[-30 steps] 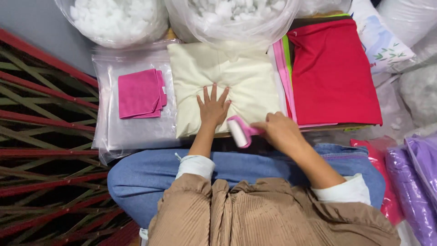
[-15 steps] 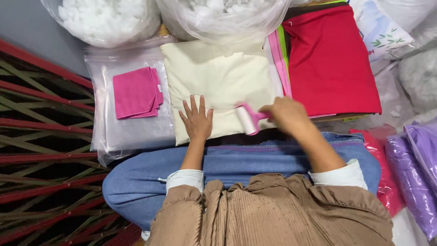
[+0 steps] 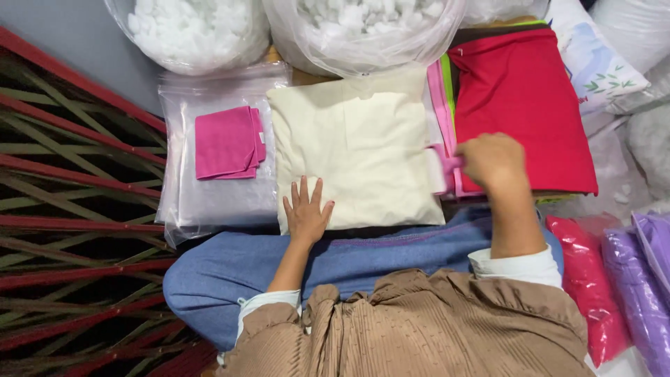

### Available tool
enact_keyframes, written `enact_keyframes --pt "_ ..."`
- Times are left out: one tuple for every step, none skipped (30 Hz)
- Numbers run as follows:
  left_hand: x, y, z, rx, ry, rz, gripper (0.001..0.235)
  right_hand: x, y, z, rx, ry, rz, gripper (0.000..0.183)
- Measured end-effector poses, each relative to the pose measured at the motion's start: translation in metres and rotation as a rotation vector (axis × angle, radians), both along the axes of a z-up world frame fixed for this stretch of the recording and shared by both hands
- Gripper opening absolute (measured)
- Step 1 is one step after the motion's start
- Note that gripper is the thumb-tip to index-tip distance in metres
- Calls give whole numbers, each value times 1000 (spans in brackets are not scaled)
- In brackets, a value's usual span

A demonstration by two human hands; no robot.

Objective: The person fills a cream-colored pillowcase with white cotton stuffing by hand, spreading and pressing the material to distribute it evenly. They then use a pink lint roller to smooth the surface of the stuffed pillow.

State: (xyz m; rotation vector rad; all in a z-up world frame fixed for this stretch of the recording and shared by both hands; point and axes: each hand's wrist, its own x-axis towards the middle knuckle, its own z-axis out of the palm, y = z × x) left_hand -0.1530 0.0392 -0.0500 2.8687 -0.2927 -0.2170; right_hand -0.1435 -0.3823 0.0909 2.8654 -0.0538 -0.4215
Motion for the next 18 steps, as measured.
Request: enact_keyframes --pt "9 1 6 -4 -13 -1 70 -6 6 27 -4 -13 -1 24" --pt "19 1 12 -112 50 62 69 -13 11 54 76 -5 -38 30" --pt "16 4 16 -213 132 131 68 -26 18 77 161 22 -71 37" --pt "26 -10 33 -211 137 136 68 -19 44 92 162 28 -67 37" --pt "36 -20 49 -233 68 99 64 -12 74 106 328 45 18 37" --pt "46 -30 65 -255 0 61 60 -6 102 121 494 59 101 37" --pt "58 -36 64 -254 4 50 60 6 107 102 495 58 89 37" --pt "69 -41 63 -223 -15 54 60 18 112 84 459 40 135 36" --pt "79 -47 61 -196 -30 66 61 30 117 66 420 29 187 35" --pt "85 -41 46 -198 -23 62 61 37 84 49 419 35 181 35" --pt "90 -32 31 -117 28 68 64 45 55 32 295 47 102 34" --pt "94 -22 16 -36 79 73 67 54 26 15 171 57 25 34" --pt "99 -20 16 -37 73 78 67 48 17 31 170 51 31 34" --pt "104 -18 16 -48 84 110 70 42 7 48 152 -35 -1 36" --pt "104 -18 15 -56 104 136 73 31 -4 62 137 -113 -38 38" --pt "116 -29 28 -54 108 137 73 43 18 79 139 -110 -38 38" --pt "118 -37 36 -130 -42 132 68 48 42 93 302 -89 -10 41" --pt "120 -46 45 -205 -191 128 63 55 67 107 468 -69 16 43"
